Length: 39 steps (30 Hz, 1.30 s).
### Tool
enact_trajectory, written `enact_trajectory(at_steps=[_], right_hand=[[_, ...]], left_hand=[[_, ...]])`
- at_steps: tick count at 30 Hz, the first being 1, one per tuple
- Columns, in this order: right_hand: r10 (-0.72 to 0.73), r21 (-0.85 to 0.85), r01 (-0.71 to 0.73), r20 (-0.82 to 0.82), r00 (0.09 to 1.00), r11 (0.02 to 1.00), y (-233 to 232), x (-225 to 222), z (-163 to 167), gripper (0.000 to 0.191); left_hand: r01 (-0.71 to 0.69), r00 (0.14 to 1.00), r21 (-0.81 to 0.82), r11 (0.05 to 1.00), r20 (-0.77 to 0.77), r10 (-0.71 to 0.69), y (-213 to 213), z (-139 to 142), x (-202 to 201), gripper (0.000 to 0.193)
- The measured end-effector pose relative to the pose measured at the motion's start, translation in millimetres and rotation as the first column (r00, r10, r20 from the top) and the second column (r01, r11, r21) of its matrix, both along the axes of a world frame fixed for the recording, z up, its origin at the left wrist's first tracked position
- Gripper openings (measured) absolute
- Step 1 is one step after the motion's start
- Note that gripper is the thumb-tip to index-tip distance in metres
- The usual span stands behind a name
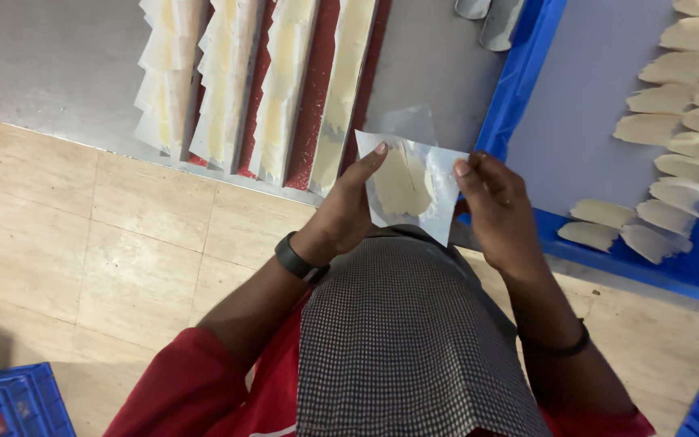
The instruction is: The person repeatedly picks up small dough pieces and wraps each one in a thin paper sheet, then places the wrapped items into a blue tray. The person works at a table with stacks of paper and dough, using both hands to separate and fold the paper around each piece.
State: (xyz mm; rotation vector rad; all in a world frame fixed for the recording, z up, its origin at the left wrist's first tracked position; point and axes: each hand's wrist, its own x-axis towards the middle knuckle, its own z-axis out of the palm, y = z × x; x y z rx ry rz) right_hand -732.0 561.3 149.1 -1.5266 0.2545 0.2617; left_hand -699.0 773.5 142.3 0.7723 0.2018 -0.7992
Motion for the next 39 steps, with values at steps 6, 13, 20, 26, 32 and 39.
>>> enact_trajectory(at_steps=[6, 13, 20, 26, 32, 39], right_hand=[[0.132, -0.389, -0.084, 0.1, 0.986, 0.917, 2, -9, -21, 0.03], [-0.045, 0.293, 0.078, -0.118, 0.992, 0.953, -11, 4, -24, 0.021], [0.035, 0.256, -0.041, 0.027, 0.999, 0.966, -11, 5, -13, 0.025], [-0.06, 0.463, 0.086, -0.07, 0.996, 0.882, 4, 2, -4, 0.029], [-0.014, 0.607, 0.119, -0.175, 0.984, 0.786, 17, 4, 13, 0.038], [-0.143, 0.448, 0.156, -0.063, 0.988, 0.88, -18, -1, 17, 0.037]], left_hand=[[-0.044, 0.999, 0.022, 0.999, -0.021, 0.044, -2, 3, -5, 0.061], [-0.136, 0.978, 0.024, 0.99, -0.153, 0.138, 26, -21, -9, 0.054], [-0.115, 0.993, 0.114, 0.987, 0.04, 0.112, 40, -43, -11, 0.047], [-0.144, 0.941, 0.428, 0.892, 0.338, -0.01, 27, -35, 0, 0.076], [0.046, 0.966, 0.222, 0.974, 0.24, -0.1, 12, -37, 6, 0.075], [-0.072, 0.995, 0.042, 0.997, 0.066, 0.069, 31, -48, 15, 0.048]])
